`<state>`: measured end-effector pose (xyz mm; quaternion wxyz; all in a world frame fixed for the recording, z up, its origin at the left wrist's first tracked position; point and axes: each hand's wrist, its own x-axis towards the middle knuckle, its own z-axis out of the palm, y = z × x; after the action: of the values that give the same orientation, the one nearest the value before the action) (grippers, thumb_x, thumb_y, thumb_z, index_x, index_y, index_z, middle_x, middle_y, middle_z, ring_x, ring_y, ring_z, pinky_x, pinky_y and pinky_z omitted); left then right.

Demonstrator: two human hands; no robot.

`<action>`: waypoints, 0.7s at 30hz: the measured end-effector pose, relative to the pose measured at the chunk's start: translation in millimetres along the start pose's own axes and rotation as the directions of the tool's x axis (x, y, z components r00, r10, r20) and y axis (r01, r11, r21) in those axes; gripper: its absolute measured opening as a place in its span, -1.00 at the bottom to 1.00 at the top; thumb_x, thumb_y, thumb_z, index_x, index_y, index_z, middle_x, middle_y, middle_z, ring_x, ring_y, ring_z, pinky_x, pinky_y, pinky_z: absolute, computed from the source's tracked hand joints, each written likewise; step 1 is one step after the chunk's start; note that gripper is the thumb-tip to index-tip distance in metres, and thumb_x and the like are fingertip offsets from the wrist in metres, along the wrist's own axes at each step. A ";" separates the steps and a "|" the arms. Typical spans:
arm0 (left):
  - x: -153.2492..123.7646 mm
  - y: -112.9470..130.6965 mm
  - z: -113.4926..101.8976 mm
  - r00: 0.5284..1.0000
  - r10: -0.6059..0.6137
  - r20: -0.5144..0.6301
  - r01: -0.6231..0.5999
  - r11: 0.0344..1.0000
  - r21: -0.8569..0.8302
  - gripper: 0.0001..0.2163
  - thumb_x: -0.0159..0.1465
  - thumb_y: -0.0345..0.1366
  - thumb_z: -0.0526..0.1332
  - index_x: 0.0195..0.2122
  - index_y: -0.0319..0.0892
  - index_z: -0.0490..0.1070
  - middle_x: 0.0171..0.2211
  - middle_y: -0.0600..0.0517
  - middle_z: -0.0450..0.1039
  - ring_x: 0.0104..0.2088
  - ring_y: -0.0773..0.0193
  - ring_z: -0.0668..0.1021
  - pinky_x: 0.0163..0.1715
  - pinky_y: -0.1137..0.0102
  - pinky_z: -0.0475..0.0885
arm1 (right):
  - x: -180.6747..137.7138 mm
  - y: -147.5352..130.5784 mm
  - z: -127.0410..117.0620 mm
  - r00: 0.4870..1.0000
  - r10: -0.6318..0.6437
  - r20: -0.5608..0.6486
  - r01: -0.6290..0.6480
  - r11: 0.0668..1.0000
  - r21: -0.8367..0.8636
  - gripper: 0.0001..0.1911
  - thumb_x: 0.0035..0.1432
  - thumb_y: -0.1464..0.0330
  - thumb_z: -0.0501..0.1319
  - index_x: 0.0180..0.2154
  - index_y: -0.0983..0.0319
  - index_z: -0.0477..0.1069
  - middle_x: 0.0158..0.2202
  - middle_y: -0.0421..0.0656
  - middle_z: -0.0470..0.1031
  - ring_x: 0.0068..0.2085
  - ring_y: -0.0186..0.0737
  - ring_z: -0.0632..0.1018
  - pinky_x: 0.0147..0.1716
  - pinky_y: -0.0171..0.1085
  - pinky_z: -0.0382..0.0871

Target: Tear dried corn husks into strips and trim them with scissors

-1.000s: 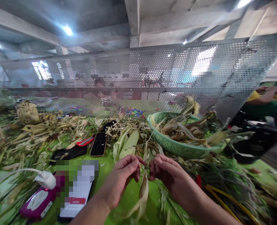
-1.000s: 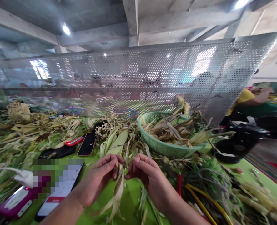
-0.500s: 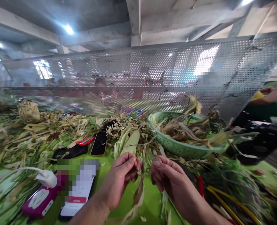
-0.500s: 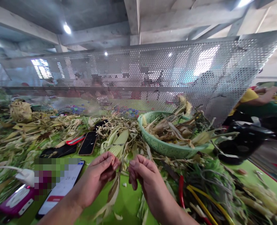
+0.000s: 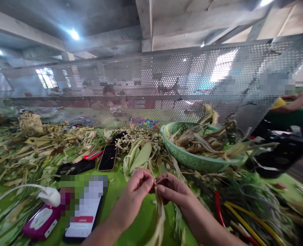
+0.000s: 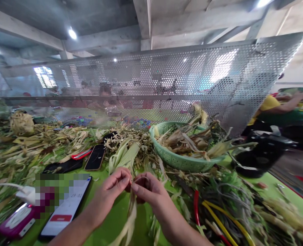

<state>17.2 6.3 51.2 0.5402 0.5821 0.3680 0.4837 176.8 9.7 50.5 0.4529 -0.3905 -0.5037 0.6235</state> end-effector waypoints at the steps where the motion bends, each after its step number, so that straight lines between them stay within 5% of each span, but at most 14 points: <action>1: -0.2 0.2 0.7 1.000 0.004 0.012 -0.004 1.000 0.007 -0.81 0.26 -0.14 0.12 -0.35 -0.16 0.34 -0.30 0.05 0.32 -0.24 0.29 0.38 -0.18 0.43 0.28 | 0.2 1.1 1.3 1.000 -0.009 0.007 0.009 1.000 -0.012 -0.71 -0.05 0.20 0.35 -0.35 0.25 0.39 -0.43 -0.21 0.39 -0.38 -0.27 0.37 -0.39 -0.32 0.22; 7: -0.9 -1.3 -0.3 0.998 -0.058 -0.009 0.057 0.997 -0.056 -0.76 0.25 -0.11 0.14 -0.20 -0.16 0.38 -0.30 0.03 0.41 -0.24 0.27 0.44 -0.15 0.38 0.31 | 3.6 7.9 -3.3 0.999 -0.035 -0.032 0.036 0.999 0.014 -0.68 -0.16 0.27 0.42 -0.37 0.24 0.38 -0.47 -0.21 0.42 -0.40 -0.25 0.43 -0.36 -0.29 0.27; 15: 5.0 -10.0 -3.9 0.924 -0.093 -0.370 0.040 0.988 -0.147 -0.72 0.12 -0.13 0.28 -0.24 -0.13 0.28 -0.45 0.13 0.37 -0.42 0.35 0.46 -0.29 0.41 0.34 | -0.5 4.9 -2.9 0.989 -0.056 -0.135 0.062 0.997 0.040 -0.67 -0.14 0.22 0.43 -0.37 0.23 0.40 -0.43 -0.20 0.47 -0.37 -0.26 0.48 -0.33 -0.32 0.32; 17: 4.6 -12.8 -1.6 0.924 -0.124 -0.361 0.073 0.986 -0.152 -0.70 0.09 -0.15 0.30 -0.23 -0.14 0.28 -0.38 0.10 0.40 -0.40 0.34 0.47 -0.29 0.40 0.36 | 0.1 6.3 -3.0 0.987 -0.066 -0.145 0.073 0.996 0.049 -0.68 -0.13 0.23 0.42 -0.37 0.24 0.40 -0.44 -0.21 0.46 -0.38 -0.29 0.46 -0.35 -0.34 0.32; 21: 1.5 -20.0 5.0 0.975 -0.160 -0.154 0.141 0.981 -0.132 -0.69 0.10 -0.13 0.30 -0.19 -0.17 0.38 -0.28 -0.01 0.47 -0.23 0.22 0.49 -0.18 0.34 0.37 | 3.8 10.4 -4.1 0.992 -0.074 -0.102 0.080 0.996 0.048 -0.66 -0.16 0.21 0.44 -0.41 0.24 0.39 -0.46 -0.23 0.43 -0.41 -0.31 0.44 -0.40 -0.35 0.31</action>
<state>24.3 9.2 32.0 0.5773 0.4770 0.4245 0.5090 177.8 13.7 39.4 0.5113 -0.3894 -0.4786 0.5982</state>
